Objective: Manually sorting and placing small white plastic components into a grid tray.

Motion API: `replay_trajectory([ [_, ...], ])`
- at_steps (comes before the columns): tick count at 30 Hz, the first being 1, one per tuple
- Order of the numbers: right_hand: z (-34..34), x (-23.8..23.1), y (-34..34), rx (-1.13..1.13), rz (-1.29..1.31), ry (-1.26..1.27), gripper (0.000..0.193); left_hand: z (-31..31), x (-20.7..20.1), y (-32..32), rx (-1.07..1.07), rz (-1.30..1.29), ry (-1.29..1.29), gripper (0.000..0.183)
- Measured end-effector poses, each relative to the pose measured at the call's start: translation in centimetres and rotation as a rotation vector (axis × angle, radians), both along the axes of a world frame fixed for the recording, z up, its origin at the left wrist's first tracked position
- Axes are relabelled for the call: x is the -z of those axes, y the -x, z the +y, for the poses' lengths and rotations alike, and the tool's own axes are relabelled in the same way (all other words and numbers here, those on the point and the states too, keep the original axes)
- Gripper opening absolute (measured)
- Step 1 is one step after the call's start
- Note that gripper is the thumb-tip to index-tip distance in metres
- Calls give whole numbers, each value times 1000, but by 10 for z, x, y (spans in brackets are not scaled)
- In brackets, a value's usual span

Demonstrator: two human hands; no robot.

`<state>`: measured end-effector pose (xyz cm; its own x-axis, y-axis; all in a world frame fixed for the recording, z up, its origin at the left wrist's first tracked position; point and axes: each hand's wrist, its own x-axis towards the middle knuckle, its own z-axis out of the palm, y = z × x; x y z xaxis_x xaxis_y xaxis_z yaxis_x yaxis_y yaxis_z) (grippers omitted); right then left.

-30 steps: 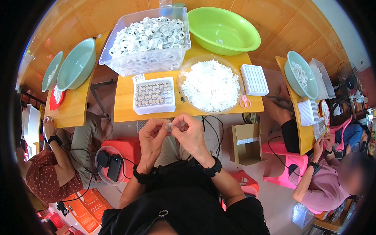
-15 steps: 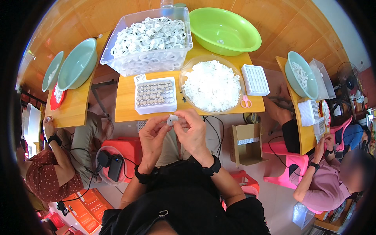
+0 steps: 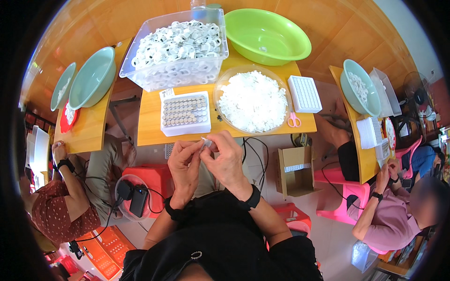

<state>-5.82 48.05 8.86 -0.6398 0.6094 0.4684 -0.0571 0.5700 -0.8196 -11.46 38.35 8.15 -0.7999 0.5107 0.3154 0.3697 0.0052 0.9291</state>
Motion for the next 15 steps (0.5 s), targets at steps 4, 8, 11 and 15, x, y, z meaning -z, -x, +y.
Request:
replay_trajectory([
  [4, 1, 1, -1, 29, 1, -52, 23, 2, 0, -2, -24, 72, -5, 23],
  [8, 2, 0, -2, 55, -7, -90, 21, 6, -1, -5, -43, 70, -20, 23],
  [11, 1, 0, -3, 74, -6, -127, 21, 5, -4, -6, -43, 75, -4, 23],
  [15, 1, 0, -3, 78, -23, -165, 22, 4, -2, -5, -36, 55, 10, 22],
])
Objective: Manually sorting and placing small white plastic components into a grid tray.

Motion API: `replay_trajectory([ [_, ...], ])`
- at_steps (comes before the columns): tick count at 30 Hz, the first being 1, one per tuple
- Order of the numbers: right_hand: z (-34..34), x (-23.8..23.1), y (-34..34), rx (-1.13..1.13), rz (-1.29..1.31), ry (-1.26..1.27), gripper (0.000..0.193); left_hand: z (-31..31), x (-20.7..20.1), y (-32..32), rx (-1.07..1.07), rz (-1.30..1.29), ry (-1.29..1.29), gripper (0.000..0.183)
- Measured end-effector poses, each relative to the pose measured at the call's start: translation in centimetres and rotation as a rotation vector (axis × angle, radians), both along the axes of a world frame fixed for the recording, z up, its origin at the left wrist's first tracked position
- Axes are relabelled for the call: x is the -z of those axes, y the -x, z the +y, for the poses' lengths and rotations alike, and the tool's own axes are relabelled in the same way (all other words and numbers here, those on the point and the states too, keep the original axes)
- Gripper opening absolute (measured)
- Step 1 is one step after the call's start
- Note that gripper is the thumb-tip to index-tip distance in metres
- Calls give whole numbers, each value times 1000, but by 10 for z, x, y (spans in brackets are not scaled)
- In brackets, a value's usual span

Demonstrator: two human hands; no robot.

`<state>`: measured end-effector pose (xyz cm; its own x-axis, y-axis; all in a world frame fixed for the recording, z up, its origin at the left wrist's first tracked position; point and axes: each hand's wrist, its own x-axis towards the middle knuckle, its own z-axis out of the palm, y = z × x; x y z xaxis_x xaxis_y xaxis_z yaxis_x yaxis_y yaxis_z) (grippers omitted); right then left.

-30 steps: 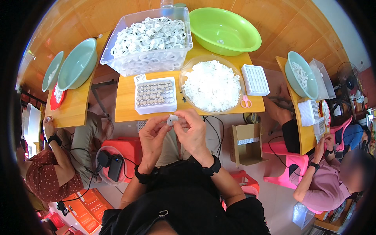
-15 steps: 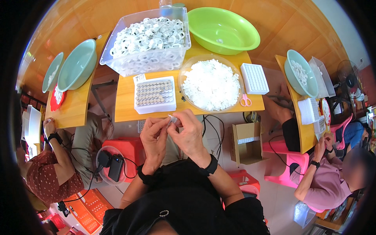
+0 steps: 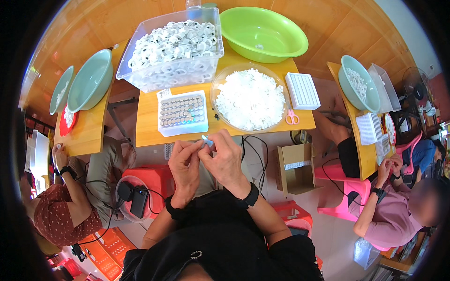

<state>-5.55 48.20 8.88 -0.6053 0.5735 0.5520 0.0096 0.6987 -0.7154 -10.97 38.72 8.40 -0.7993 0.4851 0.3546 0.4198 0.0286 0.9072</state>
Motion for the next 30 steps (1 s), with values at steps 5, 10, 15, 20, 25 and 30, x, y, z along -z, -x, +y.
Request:
replay_trajectory([
  [5, 7, 5, -1, -139, 56, 513, 16, 4, -1, 8, 66, -331, -133, 24],
  [10, 4, -4, -7, -164, 83, 635, 16, 8, -5, 13, 103, -324, -190, 20],
  [15, 4, -12, -9, -95, 7, 328, 17, 10, -7, 15, 109, -283, -171, 15],
  [20, 2, -13, -12, -83, 26, 299, 17, 11, -3, 12, 39, -152, -106, 13],
  [25, 3, -19, -14, -112, 24, 264, 12, 13, -6, 12, 44, -121, -137, 12],
  [30, 5, -17, -13, -145, 19, 300, 11, 12, -5, 16, 44, -64, -70, 12],
])
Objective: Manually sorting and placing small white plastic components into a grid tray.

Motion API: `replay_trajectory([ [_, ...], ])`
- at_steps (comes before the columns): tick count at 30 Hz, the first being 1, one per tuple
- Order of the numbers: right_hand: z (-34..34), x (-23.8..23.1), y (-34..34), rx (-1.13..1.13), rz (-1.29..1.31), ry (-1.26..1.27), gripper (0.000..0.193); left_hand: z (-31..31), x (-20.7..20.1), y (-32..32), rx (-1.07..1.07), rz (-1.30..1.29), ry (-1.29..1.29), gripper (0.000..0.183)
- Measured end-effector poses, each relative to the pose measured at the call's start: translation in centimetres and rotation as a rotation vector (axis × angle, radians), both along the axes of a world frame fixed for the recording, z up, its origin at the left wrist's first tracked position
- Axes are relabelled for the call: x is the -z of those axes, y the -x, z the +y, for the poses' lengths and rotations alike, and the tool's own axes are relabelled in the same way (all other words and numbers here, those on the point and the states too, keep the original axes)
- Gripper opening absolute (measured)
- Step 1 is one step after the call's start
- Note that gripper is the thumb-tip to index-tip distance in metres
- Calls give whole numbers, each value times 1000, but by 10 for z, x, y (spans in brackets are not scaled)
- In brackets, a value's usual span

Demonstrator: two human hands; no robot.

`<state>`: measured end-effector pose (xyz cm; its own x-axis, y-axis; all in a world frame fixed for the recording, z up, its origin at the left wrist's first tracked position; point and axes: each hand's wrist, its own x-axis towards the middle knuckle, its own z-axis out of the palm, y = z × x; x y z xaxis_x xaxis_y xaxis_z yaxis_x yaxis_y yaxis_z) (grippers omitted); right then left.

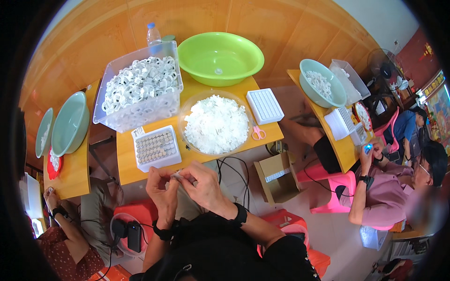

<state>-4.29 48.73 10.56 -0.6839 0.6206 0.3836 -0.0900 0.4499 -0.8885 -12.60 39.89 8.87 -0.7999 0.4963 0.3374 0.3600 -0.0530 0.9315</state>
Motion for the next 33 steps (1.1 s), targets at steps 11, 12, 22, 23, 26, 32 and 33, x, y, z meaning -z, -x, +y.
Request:
replay_trajectory([
  [11, 129, -32, 27, 168, -158, -272, 7, -21, -10, 3, 121, -417, -56, 29],
  [12, 160, -38, 37, 254, -150, -389, 7, -26, -4, 6, 106, -415, -61, 29],
  [22, 240, -51, 125, 258, -185, -696, 10, -44, 9, 15, 271, -425, 46, 15],
  [23, 217, -56, 137, 165, -153, -635, 10, -45, 11, 15, 260, -428, 48, 15],
  [26, 173, -66, 161, 58, -208, -594, 9, -43, 10, 17, 234, -474, 27, 14],
  [32, 168, -50, 203, -29, -306, -807, 13, -45, 8, 15, 251, -495, -25, 14],
  [33, 167, -47, 207, -41, -352, -833, 15, -46, 8, 14, 249, -495, -34, 14],
])
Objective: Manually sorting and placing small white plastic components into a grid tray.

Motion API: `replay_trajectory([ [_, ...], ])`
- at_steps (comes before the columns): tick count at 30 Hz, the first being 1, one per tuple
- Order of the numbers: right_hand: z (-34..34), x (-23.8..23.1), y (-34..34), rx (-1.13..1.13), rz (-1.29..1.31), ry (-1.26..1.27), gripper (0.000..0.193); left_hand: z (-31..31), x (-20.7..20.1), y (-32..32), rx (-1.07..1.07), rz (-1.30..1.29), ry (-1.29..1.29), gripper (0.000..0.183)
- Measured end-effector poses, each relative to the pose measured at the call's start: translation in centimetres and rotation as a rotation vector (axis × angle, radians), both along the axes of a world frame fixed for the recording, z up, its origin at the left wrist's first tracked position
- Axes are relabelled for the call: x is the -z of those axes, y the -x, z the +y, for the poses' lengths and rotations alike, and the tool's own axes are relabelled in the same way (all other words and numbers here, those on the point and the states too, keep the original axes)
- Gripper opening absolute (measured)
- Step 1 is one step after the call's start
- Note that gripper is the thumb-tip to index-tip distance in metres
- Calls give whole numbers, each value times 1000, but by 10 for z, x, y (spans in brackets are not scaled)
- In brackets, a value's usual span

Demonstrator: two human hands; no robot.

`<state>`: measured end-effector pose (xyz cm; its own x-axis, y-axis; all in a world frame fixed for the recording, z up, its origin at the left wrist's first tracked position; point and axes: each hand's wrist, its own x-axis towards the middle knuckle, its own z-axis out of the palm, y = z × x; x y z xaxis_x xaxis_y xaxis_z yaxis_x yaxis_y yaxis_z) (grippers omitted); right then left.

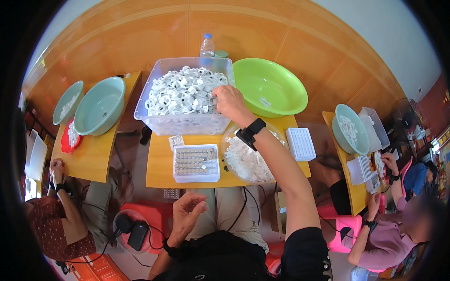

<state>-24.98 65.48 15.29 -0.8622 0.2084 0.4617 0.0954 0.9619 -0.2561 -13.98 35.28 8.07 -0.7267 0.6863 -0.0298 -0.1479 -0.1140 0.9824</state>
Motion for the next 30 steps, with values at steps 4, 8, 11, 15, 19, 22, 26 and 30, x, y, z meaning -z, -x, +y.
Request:
replay_trajectory([
  [4, 0, -1, 9, 46, -129, 67, 18, -8, 3, -1, -18, 1, -3, 15],
  [8, -8, -9, 7, 67, -92, 130, 14, -12, 2, 1, -39, 20, -5, 15],
  [11, 6, -6, 6, 62, 30, 50, 12, -11, 0, 0, -39, 6, -24, 15],
  [15, 9, -18, -1, 49, 41, 284, 11, -9, 0, -1, -28, -17, -80, 14],
  [19, -9, -40, -31, -119, -7, 1088, 12, -11, -4, -2, -51, -86, -107, 15],
  [22, -42, -35, -64, -261, -147, 1488, 17, -15, -4, 6, -96, -102, -110, 22],
  [26, -87, 3, -111, -297, -393, 1936, 24, -7, -18, 15, -200, 60, -124, 41],
  [30, -121, 31, -144, -166, -450, 2082, 21, 9, -30, 17, -233, 193, -168, 34],
])
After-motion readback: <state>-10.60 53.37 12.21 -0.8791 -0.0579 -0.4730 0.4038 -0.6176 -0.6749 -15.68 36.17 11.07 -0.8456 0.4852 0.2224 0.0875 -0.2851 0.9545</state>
